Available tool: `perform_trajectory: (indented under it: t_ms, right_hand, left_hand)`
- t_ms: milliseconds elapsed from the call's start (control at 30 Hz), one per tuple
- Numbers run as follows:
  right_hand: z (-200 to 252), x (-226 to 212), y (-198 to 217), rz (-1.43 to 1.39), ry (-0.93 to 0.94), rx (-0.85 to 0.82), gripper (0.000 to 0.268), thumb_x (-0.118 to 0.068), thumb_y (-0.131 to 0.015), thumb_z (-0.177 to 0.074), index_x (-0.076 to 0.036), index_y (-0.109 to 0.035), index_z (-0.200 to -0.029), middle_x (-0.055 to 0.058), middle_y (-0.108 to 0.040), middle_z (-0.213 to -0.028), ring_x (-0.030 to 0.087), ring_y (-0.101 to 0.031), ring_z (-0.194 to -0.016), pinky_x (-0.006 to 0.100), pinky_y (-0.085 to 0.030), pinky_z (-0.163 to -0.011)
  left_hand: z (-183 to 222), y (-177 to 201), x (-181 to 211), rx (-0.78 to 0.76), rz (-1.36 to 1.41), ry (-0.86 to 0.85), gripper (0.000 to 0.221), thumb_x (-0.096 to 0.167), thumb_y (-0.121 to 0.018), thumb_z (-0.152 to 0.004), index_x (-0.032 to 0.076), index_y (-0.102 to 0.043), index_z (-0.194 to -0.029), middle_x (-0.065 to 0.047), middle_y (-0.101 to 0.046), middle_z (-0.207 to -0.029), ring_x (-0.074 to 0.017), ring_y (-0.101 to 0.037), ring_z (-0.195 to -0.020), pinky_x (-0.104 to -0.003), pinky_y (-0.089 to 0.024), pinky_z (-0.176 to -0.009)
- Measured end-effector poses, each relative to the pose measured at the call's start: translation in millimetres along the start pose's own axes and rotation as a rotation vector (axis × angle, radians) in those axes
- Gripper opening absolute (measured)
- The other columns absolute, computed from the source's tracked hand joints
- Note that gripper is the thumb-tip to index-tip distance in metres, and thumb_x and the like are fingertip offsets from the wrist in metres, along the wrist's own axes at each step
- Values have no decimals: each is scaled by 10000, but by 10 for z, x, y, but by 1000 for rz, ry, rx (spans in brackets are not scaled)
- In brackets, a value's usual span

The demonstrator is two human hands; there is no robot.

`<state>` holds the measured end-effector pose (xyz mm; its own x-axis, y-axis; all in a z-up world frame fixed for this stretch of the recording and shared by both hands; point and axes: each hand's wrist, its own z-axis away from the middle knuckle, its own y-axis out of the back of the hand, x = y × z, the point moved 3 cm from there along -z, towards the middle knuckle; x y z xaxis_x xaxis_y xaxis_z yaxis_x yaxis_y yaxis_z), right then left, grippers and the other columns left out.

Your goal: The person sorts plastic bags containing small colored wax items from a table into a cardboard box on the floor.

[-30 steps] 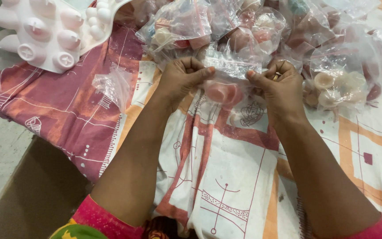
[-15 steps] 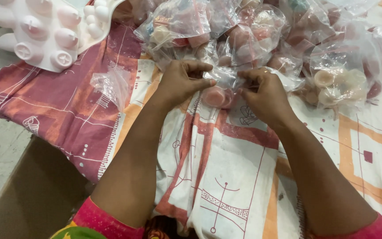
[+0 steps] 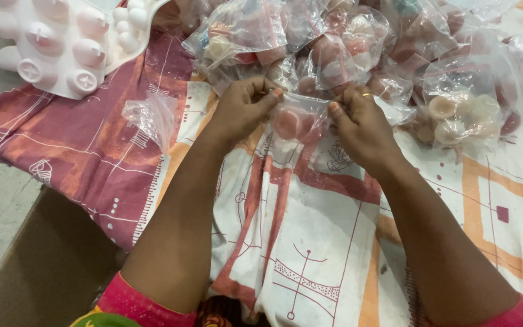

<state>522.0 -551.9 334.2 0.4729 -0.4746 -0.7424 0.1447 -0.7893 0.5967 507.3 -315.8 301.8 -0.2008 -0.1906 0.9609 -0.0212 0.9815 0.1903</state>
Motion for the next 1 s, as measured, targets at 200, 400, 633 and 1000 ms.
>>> perform_trajectory:
  t_ms: [200,400,633,1000]
  right_hand:
    - [19,-115,-33,-560,-375,-159,190,-224,-450,-1072,-78,-545,-994,-6,-536,-791,91,-570,-640,319,-616,-632]
    - [14,131,-114,-664,-466,-95,208,-237,-480,-1093,-85,-545,-967,9,-495,-742,105,-505,-575,366,-578,-602]
    - [38,-156,-95,-819,-442,-138,345,-274,-653,-963,-9,-556,-1161,71,-682,-1005,171,-723,-909,372,-659,-825]
    - [50,-235,-118,-857,-335,-199,492,-37,-803,-812,36,-572,-1241,105,-683,-1076,206,-714,-1037,361,-610,-988]
  left_hand:
    - [16,-107,5,-45,275,183,246,320,-595,-1030,80,-646,-1033,-34,-712,-915,-117,-686,-759,-321,-614,-684]
    - [146,-150,181,-167,342,323,582,438,-669,-911,80,-434,-1306,-122,-704,-1062,-190,-737,-868,-346,-656,-661]
    - [160,-206,242,-193,241,226,1014,248,-913,-660,56,-293,-1439,-159,-673,-1203,-220,-725,-986,-338,-654,-682]
    - [152,-12,328,-162,326,147,568,208,-918,-719,15,-654,-1184,-77,-754,-1018,-156,-744,-874,-312,-653,-747]
